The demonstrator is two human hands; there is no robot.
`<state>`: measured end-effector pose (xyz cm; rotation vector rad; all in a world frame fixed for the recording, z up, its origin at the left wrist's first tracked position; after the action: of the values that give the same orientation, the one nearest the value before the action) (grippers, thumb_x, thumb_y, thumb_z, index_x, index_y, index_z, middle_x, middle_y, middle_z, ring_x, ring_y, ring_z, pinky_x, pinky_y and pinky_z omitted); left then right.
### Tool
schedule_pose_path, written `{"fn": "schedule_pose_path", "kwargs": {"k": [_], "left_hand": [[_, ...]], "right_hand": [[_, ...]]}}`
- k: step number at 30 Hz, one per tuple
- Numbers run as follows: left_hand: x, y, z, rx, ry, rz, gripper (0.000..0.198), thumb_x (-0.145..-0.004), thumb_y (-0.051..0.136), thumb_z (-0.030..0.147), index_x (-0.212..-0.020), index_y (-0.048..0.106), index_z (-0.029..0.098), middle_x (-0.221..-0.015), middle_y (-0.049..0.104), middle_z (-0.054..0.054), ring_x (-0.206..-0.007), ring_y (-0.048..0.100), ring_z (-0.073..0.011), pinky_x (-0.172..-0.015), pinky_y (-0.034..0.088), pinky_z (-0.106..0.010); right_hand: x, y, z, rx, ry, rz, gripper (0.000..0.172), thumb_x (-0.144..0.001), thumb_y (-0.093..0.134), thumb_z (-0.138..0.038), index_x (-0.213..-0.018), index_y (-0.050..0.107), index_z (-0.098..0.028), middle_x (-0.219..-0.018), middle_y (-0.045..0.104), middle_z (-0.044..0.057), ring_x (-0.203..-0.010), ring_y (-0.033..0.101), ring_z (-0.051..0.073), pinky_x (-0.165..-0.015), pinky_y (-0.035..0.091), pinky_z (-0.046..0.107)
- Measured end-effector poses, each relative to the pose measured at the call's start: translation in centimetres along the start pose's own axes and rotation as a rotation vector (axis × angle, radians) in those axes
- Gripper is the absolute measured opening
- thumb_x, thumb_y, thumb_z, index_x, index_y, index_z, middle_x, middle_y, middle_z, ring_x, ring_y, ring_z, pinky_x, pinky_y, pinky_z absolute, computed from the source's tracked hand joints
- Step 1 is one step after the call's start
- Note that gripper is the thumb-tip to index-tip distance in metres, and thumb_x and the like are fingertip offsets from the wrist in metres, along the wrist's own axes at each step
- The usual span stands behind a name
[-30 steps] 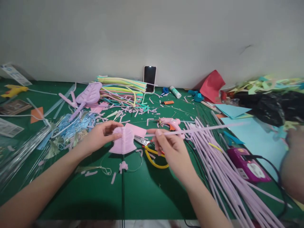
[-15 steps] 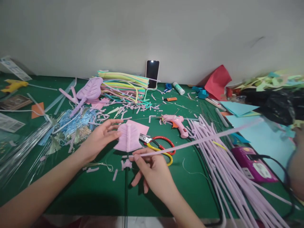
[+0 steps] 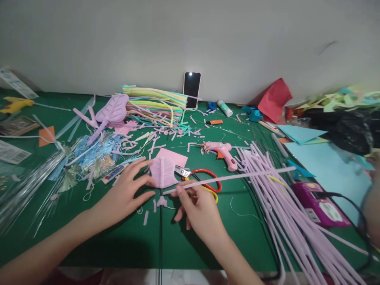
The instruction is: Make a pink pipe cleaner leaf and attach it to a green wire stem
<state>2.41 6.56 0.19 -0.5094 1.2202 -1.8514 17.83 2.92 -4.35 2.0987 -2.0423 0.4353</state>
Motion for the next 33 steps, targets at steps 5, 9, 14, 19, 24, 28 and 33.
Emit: {"fn": "schedule_pose_path", "kwargs": {"k": [5,9,14,19,24,28,33], "left_hand": [[-0.9,-0.7,-2.4,0.064,-0.233,0.047,0.022,-0.088,0.054,0.036,-0.103,0.052,0.020,-0.103,0.061,-0.009,-0.101,0.057,-0.0282,-0.087,0.045,-0.045],[-0.7,0.0,-3.1,0.145,-0.354,-0.019,0.050,-0.083,0.059,0.042,-0.123,0.045,0.018,-0.093,0.062,-0.007,-0.087,0.061,-0.0273,-0.076,0.045,-0.040],[-0.3,0.5,-2.6,0.506,-0.387,-0.093,0.050,-0.083,0.057,0.033,-0.127,0.037,0.021,-0.077,0.058,0.002,-0.068,0.058,-0.0178,-0.066,0.044,-0.031],[-0.1,-4.0,0.0,0.820,-0.359,0.065,0.048,-0.088,0.054,0.042,-0.128,0.035,0.025,-0.078,0.062,0.001,-0.067,0.062,-0.0166,-0.064,0.048,-0.029],[-0.7,-6.5,3.2,0.676,-0.210,0.099,0.038,-0.092,0.046,0.042,-0.127,0.046,0.027,-0.100,0.070,-0.004,-0.094,0.067,-0.0234,-0.085,0.049,-0.036],[-0.7,-5.5,1.4,0.336,-0.157,0.085,0.024,-0.092,0.045,0.036,-0.100,0.064,0.024,-0.104,0.069,-0.005,-0.101,0.062,-0.0247,-0.091,0.046,-0.038],[1.6,-3.7,-3.7,0.031,-0.259,0.064,0.030,-0.088,0.051,0.042,-0.107,0.064,0.023,-0.109,0.059,-0.009,-0.108,0.054,-0.0301,-0.095,0.041,-0.048]], "right_hand": [[1.0,-1.9,-2.4,0.242,-0.180,0.117,0.030,-0.088,0.056,-0.051,-0.089,0.062,-0.021,-0.076,0.070,0.006,-0.053,0.064,0.016,-0.044,0.050,0.025],[1.0,-0.9,-2.7,0.352,-0.252,0.075,0.028,-0.091,0.052,-0.046,-0.083,0.064,-0.022,-0.099,0.071,0.009,-0.072,0.069,0.022,-0.062,0.055,0.033],[0.9,0.9,-2.8,0.314,-0.296,0.002,0.024,-0.093,0.051,-0.040,-0.089,0.066,-0.021,-0.103,0.071,0.008,-0.091,0.069,0.023,-0.082,0.054,0.036],[0.8,3.2,-4.4,0.021,-0.252,-0.125,0.023,-0.090,0.056,-0.043,-0.093,0.064,-0.022,-0.094,0.073,0.006,-0.093,0.070,0.022,-0.083,0.055,0.034],[-0.7,4.8,-3.4,-0.276,-0.063,-0.242,0.029,-0.082,0.066,-0.046,-0.092,0.059,-0.020,-0.088,0.074,0.005,-0.086,0.072,0.020,-0.075,0.058,0.033],[-1.8,2.3,-0.8,-0.101,0.003,-0.138,0.034,-0.082,0.064,-0.049,-0.093,0.060,-0.017,-0.089,0.075,0.008,-0.072,0.073,0.019,-0.065,0.059,0.031],[-0.6,-3.1,-2.7,0.282,-0.180,0.162,0.033,-0.086,0.056,-0.053,-0.094,0.064,-0.022,-0.088,0.073,0.007,-0.070,0.071,0.022,-0.058,0.057,0.031]]}}
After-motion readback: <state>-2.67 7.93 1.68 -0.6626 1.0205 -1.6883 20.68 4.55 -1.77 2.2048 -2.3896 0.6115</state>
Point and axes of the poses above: each hand's wrist, its own x-axis away from the middle knuckle, its own y-axis out of the palm, z = x × y, the point moved 10 cm from there along -x, towards the middle knuckle
